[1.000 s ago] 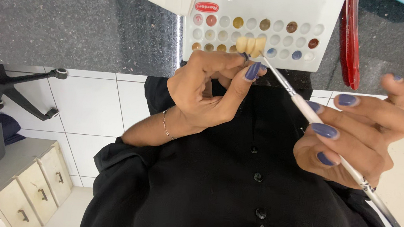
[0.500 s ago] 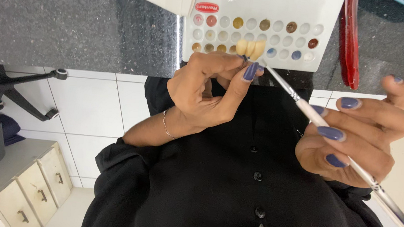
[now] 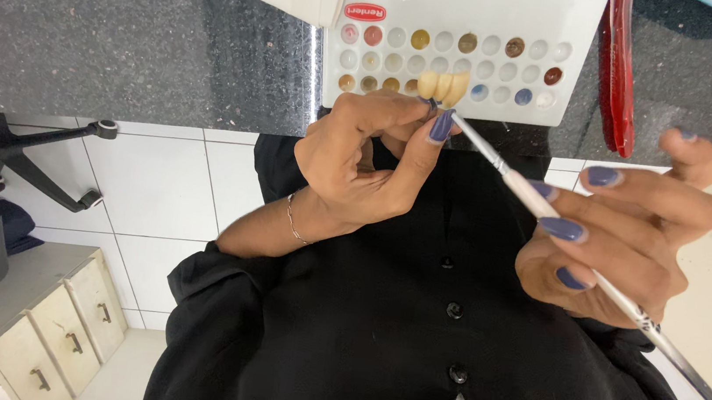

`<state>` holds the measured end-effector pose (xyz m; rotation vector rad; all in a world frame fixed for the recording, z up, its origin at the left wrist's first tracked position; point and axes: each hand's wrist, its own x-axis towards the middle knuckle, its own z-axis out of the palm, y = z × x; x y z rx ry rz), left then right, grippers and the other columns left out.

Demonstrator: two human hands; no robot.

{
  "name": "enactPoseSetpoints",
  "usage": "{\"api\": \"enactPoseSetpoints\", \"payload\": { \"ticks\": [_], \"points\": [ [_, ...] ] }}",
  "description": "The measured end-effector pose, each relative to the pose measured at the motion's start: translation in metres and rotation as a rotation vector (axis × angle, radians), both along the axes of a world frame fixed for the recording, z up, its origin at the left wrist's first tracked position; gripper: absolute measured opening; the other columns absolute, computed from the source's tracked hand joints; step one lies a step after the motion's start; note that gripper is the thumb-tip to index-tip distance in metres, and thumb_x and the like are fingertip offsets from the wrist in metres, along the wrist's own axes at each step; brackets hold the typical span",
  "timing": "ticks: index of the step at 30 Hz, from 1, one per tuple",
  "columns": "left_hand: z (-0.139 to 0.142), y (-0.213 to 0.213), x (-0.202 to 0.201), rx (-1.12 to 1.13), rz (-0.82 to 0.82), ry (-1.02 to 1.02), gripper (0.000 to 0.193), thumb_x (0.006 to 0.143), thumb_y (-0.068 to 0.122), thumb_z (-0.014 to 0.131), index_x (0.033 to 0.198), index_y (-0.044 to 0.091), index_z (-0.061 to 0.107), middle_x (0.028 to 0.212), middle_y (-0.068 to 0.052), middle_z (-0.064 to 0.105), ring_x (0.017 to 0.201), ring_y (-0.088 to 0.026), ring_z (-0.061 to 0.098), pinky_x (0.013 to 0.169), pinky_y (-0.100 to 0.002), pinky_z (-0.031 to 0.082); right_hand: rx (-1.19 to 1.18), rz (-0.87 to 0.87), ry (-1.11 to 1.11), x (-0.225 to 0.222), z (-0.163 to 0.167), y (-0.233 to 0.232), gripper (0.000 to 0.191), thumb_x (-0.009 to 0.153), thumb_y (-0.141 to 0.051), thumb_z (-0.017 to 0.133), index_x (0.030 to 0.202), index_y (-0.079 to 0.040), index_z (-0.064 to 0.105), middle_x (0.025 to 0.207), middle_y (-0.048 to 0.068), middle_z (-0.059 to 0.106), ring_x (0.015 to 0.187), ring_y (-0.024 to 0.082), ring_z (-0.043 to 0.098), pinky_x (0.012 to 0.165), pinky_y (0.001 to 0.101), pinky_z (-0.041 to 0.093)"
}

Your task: The person holds a dental ceramic bridge with forceps in one hand and uses a fine brush in the other to apply and shape porcelain powder on the prosthesis, dipping the brush into wells of a ceramic shade palette. They reposition the bridge on the forceps and continue applying material to different surfaces.

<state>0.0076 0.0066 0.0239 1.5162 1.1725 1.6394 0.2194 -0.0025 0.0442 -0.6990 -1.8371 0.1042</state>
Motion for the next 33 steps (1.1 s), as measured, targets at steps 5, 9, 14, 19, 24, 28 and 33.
{"api": "enactPoseSetpoints", "payload": {
  "ticks": [5,9,14,19,24,28,33],
  "points": [
    [0.000,0.000,0.000,0.006,0.002,-0.003,0.018,0.093,0.000,0.077,0.099,-0.002,0.061,0.070,-0.006,0.070,0.052,-0.005,0.062,0.040,-0.016,0.039,-0.020,-0.010,0.085,0.000,0.001,0.004,0.029,0.106,-0.038,0.050,0.093,-0.013,0.059,0.056,0.001,0.060,0.089,0.019,0.057,0.108,0.0493,0.038],
    [0.001,-0.001,0.000,0.001,0.005,0.003,0.017,0.095,0.000,0.077,0.099,-0.001,0.060,0.071,-0.006,0.070,0.050,-0.005,0.063,0.041,-0.016,0.040,0.071,0.001,0.061,-0.001,-0.001,0.008,0.025,0.108,-0.031,0.050,0.095,-0.010,0.057,0.057,0.001,0.060,0.089,0.021,0.055,0.106,0.0512,0.038],
    [-0.001,0.000,0.001,-0.003,-0.025,-0.044,0.017,0.095,0.000,0.077,0.098,-0.002,0.060,0.065,-0.005,0.066,0.046,-0.004,0.060,0.041,-0.017,0.039,0.025,0.030,0.114,-0.002,-0.002,0.007,0.027,0.108,-0.035,0.047,0.096,-0.012,0.054,0.057,0.001,0.058,0.091,0.019,0.054,0.107,0.0488,0.038],
    [-0.002,-0.001,0.001,0.016,-0.013,-0.012,0.017,0.095,0.000,0.077,0.098,-0.002,0.060,0.066,-0.005,0.067,0.052,-0.006,0.060,0.041,-0.017,0.039,-0.007,-0.004,0.077,-0.001,-0.002,0.005,0.028,0.108,-0.035,0.048,0.095,-0.012,0.056,0.057,0.001,0.058,0.091,0.021,0.054,0.108,0.0484,0.037],
    [-0.001,0.000,0.001,0.014,-0.010,-0.014,0.017,0.094,-0.001,0.076,0.098,-0.002,0.060,0.066,-0.006,0.068,0.049,-0.004,0.060,0.040,-0.016,0.038,0.020,0.025,0.083,0.001,-0.004,0.008,0.027,0.108,-0.034,0.046,0.095,-0.012,0.055,0.057,0.000,0.057,0.090,0.020,0.054,0.107,0.0499,0.038],
    [-0.001,-0.001,0.001,0.012,-0.006,-0.016,0.017,0.095,0.000,0.077,0.099,-0.001,0.060,0.065,-0.004,0.066,0.047,-0.004,0.060,0.041,-0.017,0.039,0.022,-0.005,0.065,-0.001,-0.003,0.008,0.028,0.108,-0.033,0.047,0.094,-0.010,0.055,0.056,0.001,0.058,0.091,0.021,0.054,0.107,0.0492,0.038],
    [-0.001,-0.001,0.002,0.009,0.012,0.009,0.018,0.093,0.000,0.078,0.098,-0.001,0.060,0.064,-0.004,0.066,0.051,-0.004,0.058,0.040,-0.017,0.037,-0.019,0.009,0.066,-0.011,0.005,0.006,0.028,0.108,-0.034,0.046,0.093,-0.012,0.054,0.059,0.000,0.058,0.088,0.020,0.054,0.108,0.0489,0.038]
  ]
}}
